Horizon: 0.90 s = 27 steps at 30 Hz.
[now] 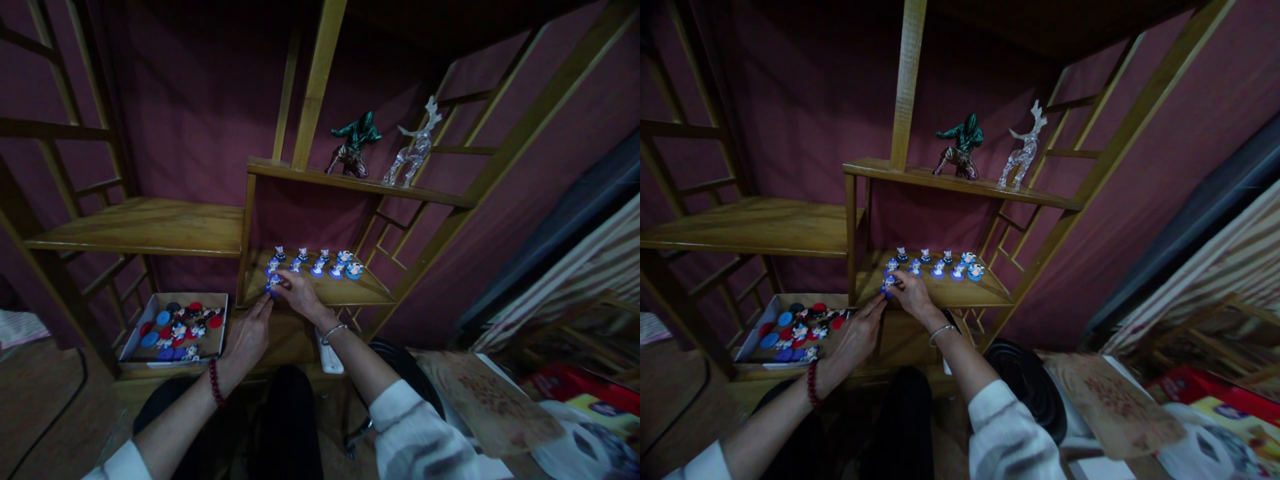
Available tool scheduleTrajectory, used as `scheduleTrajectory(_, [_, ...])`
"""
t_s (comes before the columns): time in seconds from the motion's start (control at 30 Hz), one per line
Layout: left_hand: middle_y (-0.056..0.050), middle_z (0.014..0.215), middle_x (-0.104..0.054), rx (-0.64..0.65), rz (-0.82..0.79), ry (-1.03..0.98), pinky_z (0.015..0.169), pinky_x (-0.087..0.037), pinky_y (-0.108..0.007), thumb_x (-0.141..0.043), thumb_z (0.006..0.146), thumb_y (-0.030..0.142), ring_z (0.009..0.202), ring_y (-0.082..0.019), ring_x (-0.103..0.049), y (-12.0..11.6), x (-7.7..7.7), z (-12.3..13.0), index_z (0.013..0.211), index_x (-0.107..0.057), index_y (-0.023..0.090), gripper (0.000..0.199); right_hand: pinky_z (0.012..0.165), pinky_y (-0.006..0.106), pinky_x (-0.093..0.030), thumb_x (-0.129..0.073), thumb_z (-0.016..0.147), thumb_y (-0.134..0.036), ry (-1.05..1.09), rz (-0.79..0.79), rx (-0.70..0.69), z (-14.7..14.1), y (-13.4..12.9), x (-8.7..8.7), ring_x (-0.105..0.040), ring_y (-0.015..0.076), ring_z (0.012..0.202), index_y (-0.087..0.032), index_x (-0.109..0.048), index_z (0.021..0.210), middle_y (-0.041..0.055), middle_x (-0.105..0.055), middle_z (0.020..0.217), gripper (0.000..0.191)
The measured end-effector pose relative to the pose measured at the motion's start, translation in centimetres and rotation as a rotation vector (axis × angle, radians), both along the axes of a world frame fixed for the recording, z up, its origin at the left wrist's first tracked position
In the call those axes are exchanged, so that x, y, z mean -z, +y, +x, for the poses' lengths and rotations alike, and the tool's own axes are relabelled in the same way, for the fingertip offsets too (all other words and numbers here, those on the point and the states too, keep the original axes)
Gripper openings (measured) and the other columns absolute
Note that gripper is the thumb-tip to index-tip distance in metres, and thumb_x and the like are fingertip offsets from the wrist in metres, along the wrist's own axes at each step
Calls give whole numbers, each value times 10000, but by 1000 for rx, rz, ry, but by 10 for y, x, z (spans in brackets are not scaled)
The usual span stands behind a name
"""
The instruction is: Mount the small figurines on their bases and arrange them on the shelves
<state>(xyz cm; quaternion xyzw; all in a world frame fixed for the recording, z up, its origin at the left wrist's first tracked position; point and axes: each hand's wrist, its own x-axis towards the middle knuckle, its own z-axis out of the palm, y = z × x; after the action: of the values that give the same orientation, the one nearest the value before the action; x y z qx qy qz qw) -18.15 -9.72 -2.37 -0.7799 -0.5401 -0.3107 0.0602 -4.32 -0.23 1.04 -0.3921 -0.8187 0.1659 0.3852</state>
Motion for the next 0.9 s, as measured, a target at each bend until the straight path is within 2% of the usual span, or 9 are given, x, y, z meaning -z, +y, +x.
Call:
scheduleTrajectory(0.17, [-146, 1288, -466, 2, 36, 6, 907, -449, -306, -345, 737, -8, 1123, -188, -498, 1, 0, 2, 1195, -481, 91, 488, 659, 242, -440, -642, 716, -224, -188, 59, 0, 2, 1, -13, -556, 133, 709, -199, -614, 982, 24, -618, 798, 268])
scheduleTrajectory(0.3, [-144, 1274, -482, 14, 18, 45, 903, -451, -295, -356, 736, -14, 1102, -184, -517, 2, 0, 2, 1187, -491, 93, 483, 621, 218, -409, -636, 726, -242, -250, 65, -5, 3, 5, -15, -538, 120, 670, -194, -608, 964, 13, -603, 755, 244])
scheduleTrajectory(0.43, [-146, 1286, -469, -4, -10, 73, 881, -463, -285, -366, 743, -5, 1085, -186, -529, 3, 1, 2, 1202, -478, 91, 482, 614, 214, -386, -609, 754, -246, -305, 93, -37, 3, 7, -16, -518, 117, 654, -177, -617, 877, 16, -590, 718, 141])
scheduleTrajectory(0.63, [-140, 1283, -474, 13, -38, 48, 887, -462, -295, -362, 744, -9, 1088, -192, -527, 2, -4, 1, 1190, -493, 89, 475, 598, 216, -374, -611, 750, -228, -318, 160, -24, 3, 10, -12, -504, 121, 639, -174, -624, 868, 9, -557, 677, 131])
scheduleTrajectory(0.9, [-140, 1285, -472, 22, -40, 31, 890, -460, -306, -353, 763, 8, 1092, -198, -525, 3, -4, 1, 1186, -493, 93, 454, 572, 212, -374, -611, 748, -244, -310, 140, -14, 3, 10, -10, -493, 114, 599, -187, -620, 822, -2, -546, 658, 94])
